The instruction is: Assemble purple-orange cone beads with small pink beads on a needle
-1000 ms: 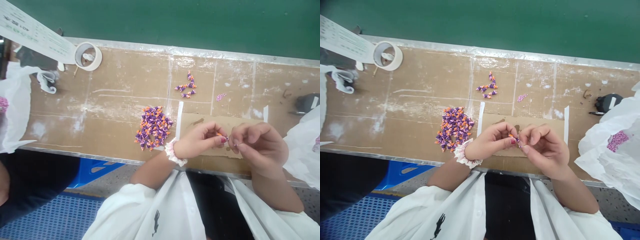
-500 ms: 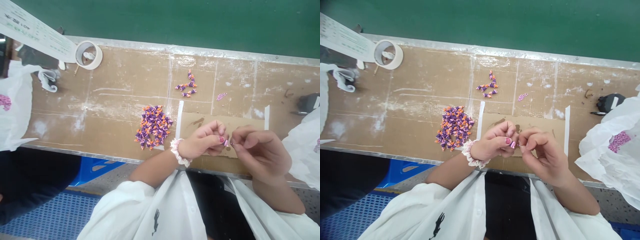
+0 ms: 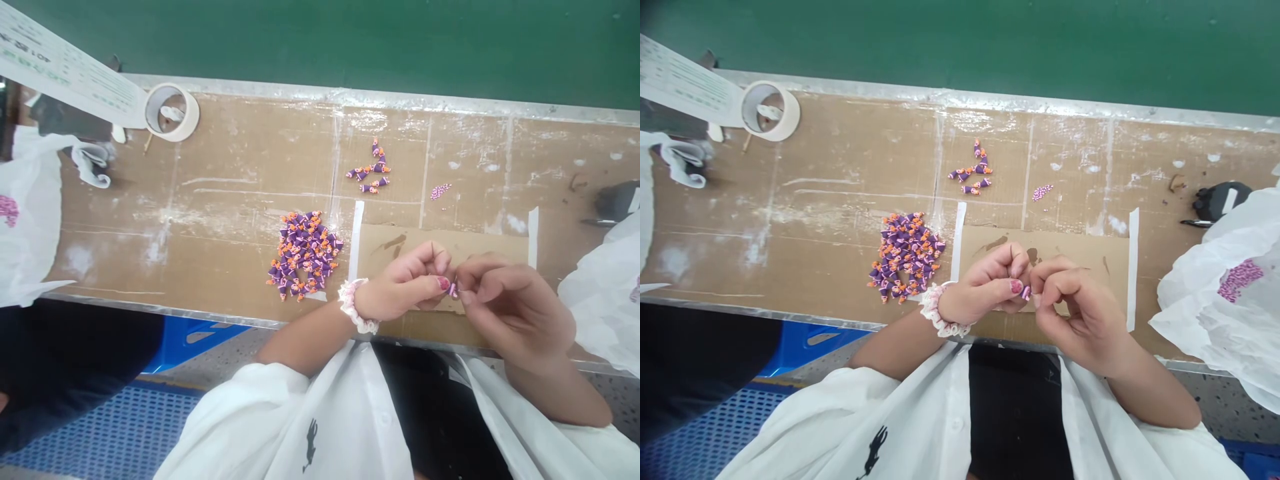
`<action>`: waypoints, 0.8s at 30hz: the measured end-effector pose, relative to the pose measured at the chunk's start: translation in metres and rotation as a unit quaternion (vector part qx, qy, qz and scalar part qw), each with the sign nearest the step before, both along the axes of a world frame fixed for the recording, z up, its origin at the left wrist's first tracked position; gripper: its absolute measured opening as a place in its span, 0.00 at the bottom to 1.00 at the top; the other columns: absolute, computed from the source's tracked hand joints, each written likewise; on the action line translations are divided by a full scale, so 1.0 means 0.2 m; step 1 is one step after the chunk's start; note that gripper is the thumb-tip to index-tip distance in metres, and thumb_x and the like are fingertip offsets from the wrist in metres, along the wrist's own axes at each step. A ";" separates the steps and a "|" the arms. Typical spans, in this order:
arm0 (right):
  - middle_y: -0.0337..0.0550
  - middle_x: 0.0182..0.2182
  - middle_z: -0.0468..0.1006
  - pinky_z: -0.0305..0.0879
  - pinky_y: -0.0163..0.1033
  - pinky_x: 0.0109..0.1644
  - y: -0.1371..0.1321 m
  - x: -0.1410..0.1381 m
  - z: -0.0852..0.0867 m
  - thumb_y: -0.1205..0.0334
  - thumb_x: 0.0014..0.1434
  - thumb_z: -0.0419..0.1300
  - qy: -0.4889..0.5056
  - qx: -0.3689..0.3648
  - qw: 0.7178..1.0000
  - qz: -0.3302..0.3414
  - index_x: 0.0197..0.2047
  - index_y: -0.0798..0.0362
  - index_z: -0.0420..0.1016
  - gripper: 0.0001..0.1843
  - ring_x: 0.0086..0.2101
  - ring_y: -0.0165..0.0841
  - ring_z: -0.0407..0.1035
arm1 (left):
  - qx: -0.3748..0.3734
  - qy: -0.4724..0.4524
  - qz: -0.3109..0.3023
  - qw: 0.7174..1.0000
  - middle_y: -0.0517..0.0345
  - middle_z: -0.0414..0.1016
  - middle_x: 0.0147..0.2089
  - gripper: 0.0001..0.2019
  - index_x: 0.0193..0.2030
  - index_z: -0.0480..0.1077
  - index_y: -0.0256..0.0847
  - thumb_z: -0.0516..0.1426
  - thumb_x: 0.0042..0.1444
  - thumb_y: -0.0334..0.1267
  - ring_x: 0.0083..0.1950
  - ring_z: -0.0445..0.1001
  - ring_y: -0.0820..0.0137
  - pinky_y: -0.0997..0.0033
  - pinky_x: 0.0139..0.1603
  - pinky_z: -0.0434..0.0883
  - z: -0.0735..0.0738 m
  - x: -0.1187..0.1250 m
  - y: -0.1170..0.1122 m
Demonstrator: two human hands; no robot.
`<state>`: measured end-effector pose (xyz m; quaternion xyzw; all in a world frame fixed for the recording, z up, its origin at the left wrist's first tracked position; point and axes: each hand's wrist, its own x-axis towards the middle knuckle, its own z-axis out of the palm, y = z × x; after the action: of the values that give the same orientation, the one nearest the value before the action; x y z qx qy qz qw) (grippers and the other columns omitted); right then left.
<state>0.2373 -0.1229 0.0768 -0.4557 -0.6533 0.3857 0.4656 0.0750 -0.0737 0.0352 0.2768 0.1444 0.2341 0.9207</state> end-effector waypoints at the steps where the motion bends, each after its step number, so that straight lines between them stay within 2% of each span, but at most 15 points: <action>1: 0.38 0.30 0.70 0.67 0.34 0.29 0.00 0.00 0.00 0.81 0.53 0.57 -0.003 -0.003 1.000 0.000 0.36 0.48 0.64 0.16 0.31 0.30 0.70 | 0.009 0.007 0.002 1.000 0.68 0.61 0.29 0.15 0.35 0.54 0.41 0.59 0.59 0.40 0.21 0.51 0.85 0.80 0.22 0.50 0.00 0.00 0.00; 9: 0.38 0.27 0.70 0.70 0.35 0.29 0.01 0.00 0.02 0.80 0.52 0.57 -0.045 0.011 0.999 -0.002 0.33 0.48 0.65 0.15 0.29 0.31 0.70 | 0.046 0.032 0.010 0.998 0.66 0.60 0.31 0.14 0.35 0.55 0.41 0.58 0.61 0.42 0.24 0.52 0.83 0.79 0.25 0.52 0.00 -0.01 -0.01; 19: 0.39 0.27 0.72 0.69 0.33 0.28 0.03 -0.01 0.04 0.78 0.52 0.59 -0.042 0.015 0.999 -0.013 0.29 0.49 0.67 0.13 0.28 0.30 0.71 | 0.001 -0.005 0.023 1.000 0.68 0.57 0.28 0.15 0.34 0.52 0.41 0.58 0.61 0.41 0.24 0.51 0.83 0.79 0.25 0.52 -0.01 0.02 -0.04; 24: 0.40 0.28 0.73 0.70 0.34 0.28 0.02 -0.01 0.03 0.77 0.55 0.59 -0.063 0.036 0.997 -0.019 0.30 0.49 0.68 0.12 0.28 0.31 0.71 | -0.004 -0.009 0.032 0.999 0.68 0.56 0.29 0.16 0.34 0.52 0.42 0.58 0.61 0.43 0.23 0.50 0.83 0.78 0.25 0.51 -0.01 0.02 -0.05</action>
<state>0.2359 -0.1183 0.0825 -0.4742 -0.6861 0.3237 0.4467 0.0797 -0.0834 0.0326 0.2662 0.1463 0.2654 0.9150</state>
